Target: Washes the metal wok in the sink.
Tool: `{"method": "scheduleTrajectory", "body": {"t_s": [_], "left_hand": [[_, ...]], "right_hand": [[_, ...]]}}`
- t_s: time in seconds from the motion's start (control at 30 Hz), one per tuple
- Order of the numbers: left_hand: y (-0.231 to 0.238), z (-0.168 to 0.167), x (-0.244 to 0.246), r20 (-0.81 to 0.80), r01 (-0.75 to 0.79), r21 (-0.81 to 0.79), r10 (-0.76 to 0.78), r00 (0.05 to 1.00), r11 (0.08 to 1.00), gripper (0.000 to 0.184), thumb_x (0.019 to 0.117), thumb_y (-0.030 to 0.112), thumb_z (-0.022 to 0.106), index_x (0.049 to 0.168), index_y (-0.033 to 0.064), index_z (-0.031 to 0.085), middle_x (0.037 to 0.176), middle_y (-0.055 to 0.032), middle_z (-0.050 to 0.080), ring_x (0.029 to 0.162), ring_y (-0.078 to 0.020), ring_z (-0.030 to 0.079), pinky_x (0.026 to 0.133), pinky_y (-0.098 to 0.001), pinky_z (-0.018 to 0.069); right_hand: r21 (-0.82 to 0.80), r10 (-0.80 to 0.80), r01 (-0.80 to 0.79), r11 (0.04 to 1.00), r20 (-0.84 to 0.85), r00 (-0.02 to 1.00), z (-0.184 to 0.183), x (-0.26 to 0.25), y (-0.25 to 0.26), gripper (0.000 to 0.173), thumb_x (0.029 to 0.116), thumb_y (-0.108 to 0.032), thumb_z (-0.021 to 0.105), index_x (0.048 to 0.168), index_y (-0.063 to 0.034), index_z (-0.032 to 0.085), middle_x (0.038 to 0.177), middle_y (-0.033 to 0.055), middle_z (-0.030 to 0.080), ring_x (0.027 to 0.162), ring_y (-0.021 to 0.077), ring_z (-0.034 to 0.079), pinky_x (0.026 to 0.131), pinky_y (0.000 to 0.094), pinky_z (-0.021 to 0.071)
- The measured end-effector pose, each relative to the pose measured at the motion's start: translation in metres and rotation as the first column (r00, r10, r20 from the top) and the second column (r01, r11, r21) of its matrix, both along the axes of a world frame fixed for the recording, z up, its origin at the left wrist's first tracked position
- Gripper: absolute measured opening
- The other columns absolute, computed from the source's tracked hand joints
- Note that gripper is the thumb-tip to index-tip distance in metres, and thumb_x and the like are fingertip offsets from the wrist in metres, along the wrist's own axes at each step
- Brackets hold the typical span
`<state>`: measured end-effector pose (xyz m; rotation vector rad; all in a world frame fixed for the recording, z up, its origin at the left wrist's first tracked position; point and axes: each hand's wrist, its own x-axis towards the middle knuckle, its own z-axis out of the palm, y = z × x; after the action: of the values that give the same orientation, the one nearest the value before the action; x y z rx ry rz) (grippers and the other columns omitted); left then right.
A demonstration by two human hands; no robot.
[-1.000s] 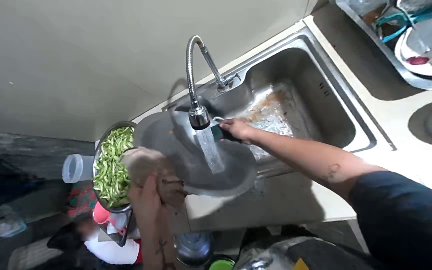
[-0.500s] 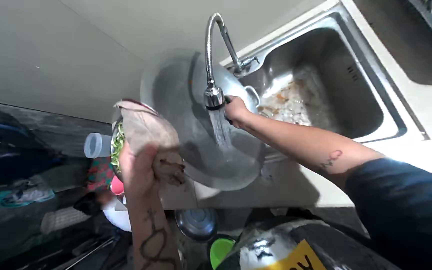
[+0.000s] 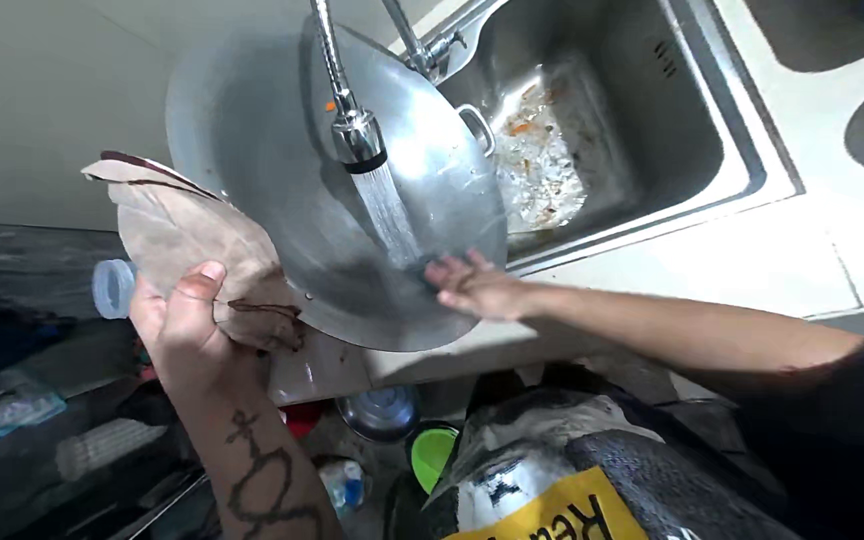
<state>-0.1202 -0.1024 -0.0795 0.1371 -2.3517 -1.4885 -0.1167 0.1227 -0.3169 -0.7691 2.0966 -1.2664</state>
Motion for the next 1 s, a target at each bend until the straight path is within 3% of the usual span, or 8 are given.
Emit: {"method": "scheduleTrajectory", "body": {"t_s": [0.1, 0.27, 0.4, 0.57, 0.73, 0.8, 0.9, 1.0], "left_hand": [[-0.001, -0.002, 0.003, 0.003, 0.003, -0.013, -0.003, 1.000, 1.000, 0.027, 0.0935, 0.000, 0.042, 0.112, 0.0176, 0.051, 0.091, 0.0161, 0.068, 0.087, 0.0030, 0.068, 0.082, -0.0202, 0.0587], [-0.002, -0.003, 0.002, 0.017, -0.039, -0.001, 0.039, 0.999, 0.999, 0.027, 0.0931, -0.001, 0.044, 0.110, 0.0182, 0.052, 0.090, 0.0160, 0.068, 0.085, 0.0027, 0.068, 0.080, -0.0200, 0.0592], [-0.002, -0.002, 0.002, 0.003, -0.004, 0.010, 0.004, 1.000, 1.000, 0.029, 0.0911, -0.001, 0.044, 0.109, 0.0192, 0.053, 0.089, 0.0160, 0.070, 0.084, 0.0021, 0.069, 0.078, -0.0199, 0.0597], [-0.005, 0.000, -0.004, -0.013, 0.024, -0.001, -0.024, 1.000, 1.000, 0.030, 0.0902, 0.000, 0.044, 0.111, 0.0194, 0.053, 0.091, 0.0164, 0.070, 0.087, 0.0023, 0.069, 0.080, -0.0202, 0.0594], [-0.002, 0.001, 0.000, -0.006, 0.011, 0.000, -0.011, 1.000, 1.000, 0.030, 0.0897, 0.000, 0.044, 0.111, 0.0193, 0.052, 0.090, 0.0162, 0.069, 0.085, 0.0028, 0.069, 0.078, -0.0193, 0.0594], [0.004, 0.004, 0.000, -0.001, 0.005, -0.012, -0.005, 1.000, 1.000, 0.030, 0.0910, -0.001, 0.044, 0.112, 0.0193, 0.051, 0.090, 0.0165, 0.069, 0.085, 0.0028, 0.069, 0.077, -0.0193, 0.0598], [0.000, 0.001, -0.002, -0.005, -0.023, 0.005, 0.023, 1.000, 1.000, 0.028, 0.0904, 0.000, 0.044, 0.110, 0.0181, 0.053, 0.089, 0.0157, 0.070, 0.083, 0.0019, 0.070, 0.076, -0.0203, 0.0602], [-0.004, -0.003, 0.000, 0.012, -0.036, 0.043, 0.035, 0.999, 0.998, 0.029, 0.0901, 0.001, 0.044, 0.113, 0.0172, 0.051, 0.091, 0.0141, 0.069, 0.085, 0.0011, 0.069, 0.077, -0.0215, 0.0602]], "right_hand": [[0.285, -0.097, 0.119, 0.951, -0.091, 0.991, -0.056, -0.030, 0.029, 0.079, 0.1089, -0.058, 0.024, 0.163, -0.0002, 0.023, 0.173, 0.0164, 0.015, 0.160, 0.0397, 0.005, 0.123, 0.0702, -0.0034], [0.426, -0.126, 0.079, 0.901, 0.081, 0.989, -0.016, -0.010, 0.020, 0.100, 0.1022, -0.073, 0.029, 0.163, 0.0035, 0.005, 0.173, 0.0207, -0.001, 0.161, 0.0376, -0.002, 0.127, 0.0604, -0.0037], [0.451, -0.373, 0.302, 0.840, 0.077, 0.925, -0.041, -0.053, 0.013, 0.109, 0.1003, -0.075, 0.032, 0.161, 0.0098, -0.003, 0.169, 0.0312, -0.010, 0.158, 0.0488, -0.004, 0.127, 0.0619, 0.0035], [0.463, -0.204, 0.104, 0.880, 0.171, 0.964, -0.012, -0.009, 0.023, 0.107, 0.1007, -0.074, 0.031, 0.162, 0.0081, 0.000, 0.170, 0.0301, -0.005, 0.159, 0.0453, 0.001, 0.128, 0.0576, 0.0062], [0.431, -0.368, 0.288, 0.855, 0.112, 0.923, -0.046, -0.070, 0.011, 0.110, 0.1007, -0.072, 0.039, 0.160, 0.0100, -0.003, 0.168, 0.0340, -0.011, 0.157, 0.0517, 0.000, 0.126, 0.0627, 0.0097], [0.435, -0.311, 0.238, 0.868, 0.105, 0.945, -0.040, -0.059, 0.012, 0.109, 0.1013, -0.071, 0.039, 0.161, 0.0098, -0.004, 0.168, 0.0330, -0.012, 0.157, 0.0514, -0.001, 0.126, 0.0626, 0.0096], [0.270, -0.101, 0.073, 0.960, 0.090, 0.991, -0.007, -0.008, 0.010, 0.085, 0.1073, -0.056, 0.041, 0.161, 0.0071, 0.023, 0.171, 0.0262, 0.011, 0.159, 0.0443, 0.008, 0.127, 0.0599, 0.0096], [-0.163, -0.015, 0.040, 0.986, 0.153, 0.988, 0.053, 0.001, -0.032, 0.048, 0.1134, -0.029, 0.037, 0.143, 0.0018, 0.059, 0.149, 0.0198, 0.057, 0.144, 0.0321, 0.049, 0.122, 0.0498, 0.0333]]}}
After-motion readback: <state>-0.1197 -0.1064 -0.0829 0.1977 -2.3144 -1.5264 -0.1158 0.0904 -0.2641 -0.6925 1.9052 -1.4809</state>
